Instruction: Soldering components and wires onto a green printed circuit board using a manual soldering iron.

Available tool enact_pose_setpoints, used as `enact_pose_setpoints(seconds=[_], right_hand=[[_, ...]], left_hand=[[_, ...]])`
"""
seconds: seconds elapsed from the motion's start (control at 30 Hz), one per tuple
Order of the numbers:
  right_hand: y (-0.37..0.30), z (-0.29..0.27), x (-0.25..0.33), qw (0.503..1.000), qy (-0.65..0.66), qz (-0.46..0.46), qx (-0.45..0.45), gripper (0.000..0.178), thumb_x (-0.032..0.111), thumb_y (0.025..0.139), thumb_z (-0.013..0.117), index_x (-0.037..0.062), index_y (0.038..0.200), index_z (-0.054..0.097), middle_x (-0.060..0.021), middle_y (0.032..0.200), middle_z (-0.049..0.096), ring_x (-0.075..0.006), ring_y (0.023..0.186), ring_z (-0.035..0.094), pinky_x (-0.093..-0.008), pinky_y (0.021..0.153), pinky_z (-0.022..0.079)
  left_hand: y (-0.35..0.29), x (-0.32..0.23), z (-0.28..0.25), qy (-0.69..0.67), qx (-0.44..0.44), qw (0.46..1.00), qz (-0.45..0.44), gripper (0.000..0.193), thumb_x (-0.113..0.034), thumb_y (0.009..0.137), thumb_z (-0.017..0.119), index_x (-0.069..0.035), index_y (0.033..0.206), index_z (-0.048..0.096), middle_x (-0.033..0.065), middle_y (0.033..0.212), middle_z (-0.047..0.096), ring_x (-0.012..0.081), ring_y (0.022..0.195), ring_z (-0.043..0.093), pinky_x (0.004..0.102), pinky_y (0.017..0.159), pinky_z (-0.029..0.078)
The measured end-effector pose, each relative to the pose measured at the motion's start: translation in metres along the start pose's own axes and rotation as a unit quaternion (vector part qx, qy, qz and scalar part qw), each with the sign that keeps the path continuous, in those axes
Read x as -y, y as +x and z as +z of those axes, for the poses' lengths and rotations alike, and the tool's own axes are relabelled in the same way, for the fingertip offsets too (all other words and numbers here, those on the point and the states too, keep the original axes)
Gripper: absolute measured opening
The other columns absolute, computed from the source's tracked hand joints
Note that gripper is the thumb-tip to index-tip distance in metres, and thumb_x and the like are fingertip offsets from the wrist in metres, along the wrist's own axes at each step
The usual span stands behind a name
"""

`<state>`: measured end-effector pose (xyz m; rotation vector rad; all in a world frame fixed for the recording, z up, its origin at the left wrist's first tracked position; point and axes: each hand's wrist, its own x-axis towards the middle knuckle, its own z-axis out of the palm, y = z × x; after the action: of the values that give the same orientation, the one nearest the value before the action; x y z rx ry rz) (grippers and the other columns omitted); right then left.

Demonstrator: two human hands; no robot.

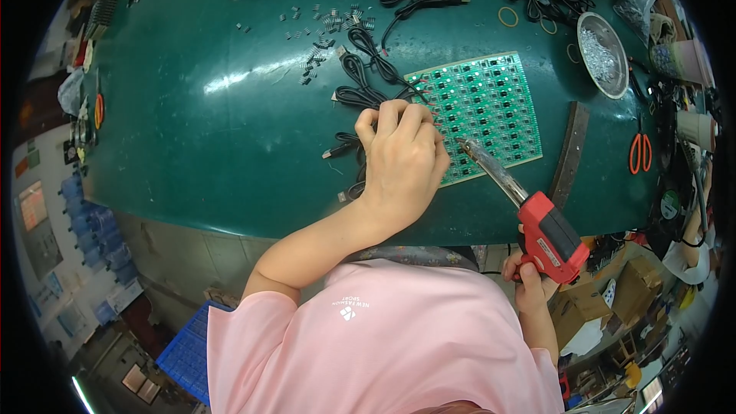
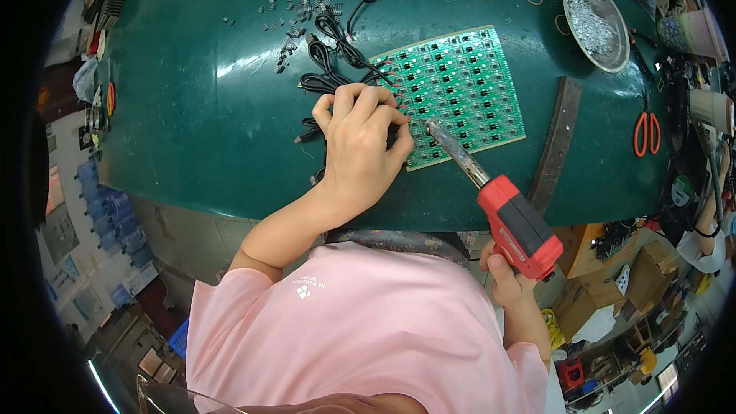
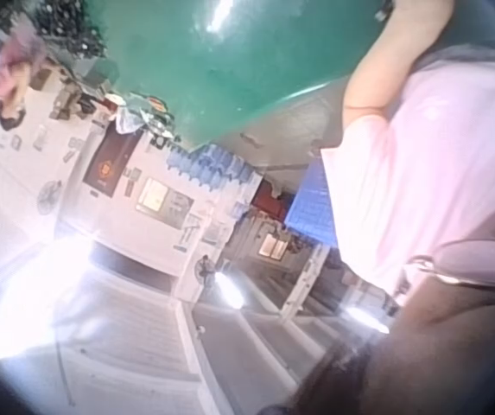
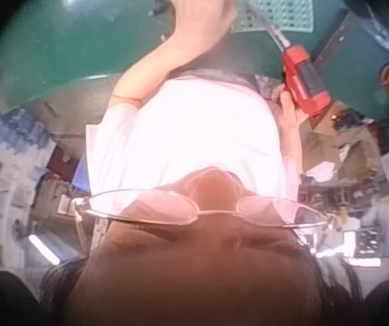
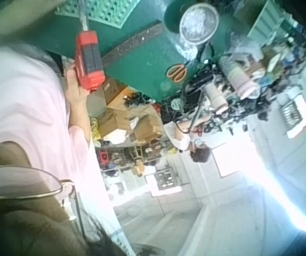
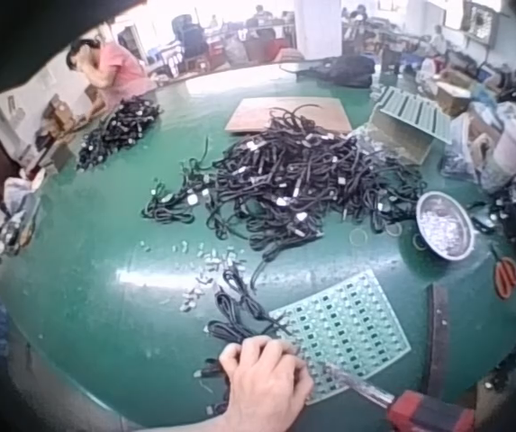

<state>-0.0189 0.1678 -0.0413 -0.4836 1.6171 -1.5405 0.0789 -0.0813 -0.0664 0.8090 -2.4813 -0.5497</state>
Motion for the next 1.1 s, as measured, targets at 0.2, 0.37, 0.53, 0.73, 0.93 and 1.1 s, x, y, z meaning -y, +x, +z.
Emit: enact_pose_setpoints(seconds=[0.2,0.37,0.53,0.73,0.93,1.1], right_hand=[[-0.002,0.002,-0.009,0.999,0.018,-0.023,-0.026,0.043,0.022,0.089,0.061,-0.004,0.121,0.048,-0.0089,0.069,0.057,-0.0147,0.053,0.052,-0.0279,0.048,0.042],[-0.001,0.004,-0.004,0.999,0.023,-0.007,-0.039,0.052,0.028,0.089,0.061,-0.0064,0.124,0.046,-0.0091,0.067,0.057,-0.0146,0.052,0.052,-0.0275,0.048,0.04],[-0.004,0.003,-0.003,0.998,0.033,0.006,-0.05,0.055,0.031,0.088,0.061,-0.0069,0.124,0.046,-0.0089,0.066,0.057,-0.0147,0.051,0.052,-0.0275,0.048,0.04],[-0.006,0.002,-0.009,0.998,0.033,0.015,-0.045,0.054,0.03,0.087,0.061,-0.0074,0.123,0.046,-0.0098,0.066,0.058,-0.0147,0.05,0.052,-0.0274,0.047,0.041],[-0.008,-0.001,-0.013,1.0,0.013,-0.006,-0.025,0.054,0.032,0.091,0.056,-0.0091,0.122,0.038,-0.0141,0.06,0.054,-0.017,0.044,0.049,-0.0292,0.043,0.044],[-0.008,0.002,-0.012,0.997,0.06,0.0,-0.053,0.052,0.028,0.088,0.061,-0.0073,0.123,0.046,-0.012,0.073,0.061,-0.015,0.05,0.053,-0.0287,0.048,0.044]], left_hand=[[-0.001,0.0,0.0,0.004,0.001,1.0,0.005,0.014,-0.003,0.064,0.072,-0.006,0.074,0.062,0.0029,0.091,0.058,0.0238,0.096,0.051,0.0421,0.084,0.028],[-0.003,0.006,-0.002,-0.027,0.001,1.0,0.01,0.014,-0.003,0.066,0.072,-0.008,0.076,0.063,0.0015,0.091,0.059,0.0226,0.097,0.051,0.0417,0.084,0.028],[0.0,0.005,-0.005,-0.011,0.039,0.999,0.027,0.014,-0.005,0.071,0.071,-0.008,0.082,0.062,0.0014,0.094,0.057,0.0227,0.098,0.05,0.0422,0.085,0.027],[0.001,0.009,-0.006,0.023,0.063,0.996,0.053,0.012,-0.006,0.074,0.069,-0.008,0.084,0.062,0.0025,0.099,0.055,0.0241,0.102,0.048,0.0441,0.088,0.026],[0.003,0.011,-0.007,0.01,0.071,0.995,0.065,0.011,-0.007,0.074,0.07,-0.008,0.083,0.063,0.0026,0.099,0.056,0.0239,0.102,0.048,0.0437,0.09,0.027],[0.004,0.009,-0.009,-0.014,0.076,0.996,0.049,0.011,-0.007,0.074,0.07,-0.007,0.083,0.063,0.0028,0.1,0.056,0.0242,0.102,0.048,0.0441,0.091,0.027]])
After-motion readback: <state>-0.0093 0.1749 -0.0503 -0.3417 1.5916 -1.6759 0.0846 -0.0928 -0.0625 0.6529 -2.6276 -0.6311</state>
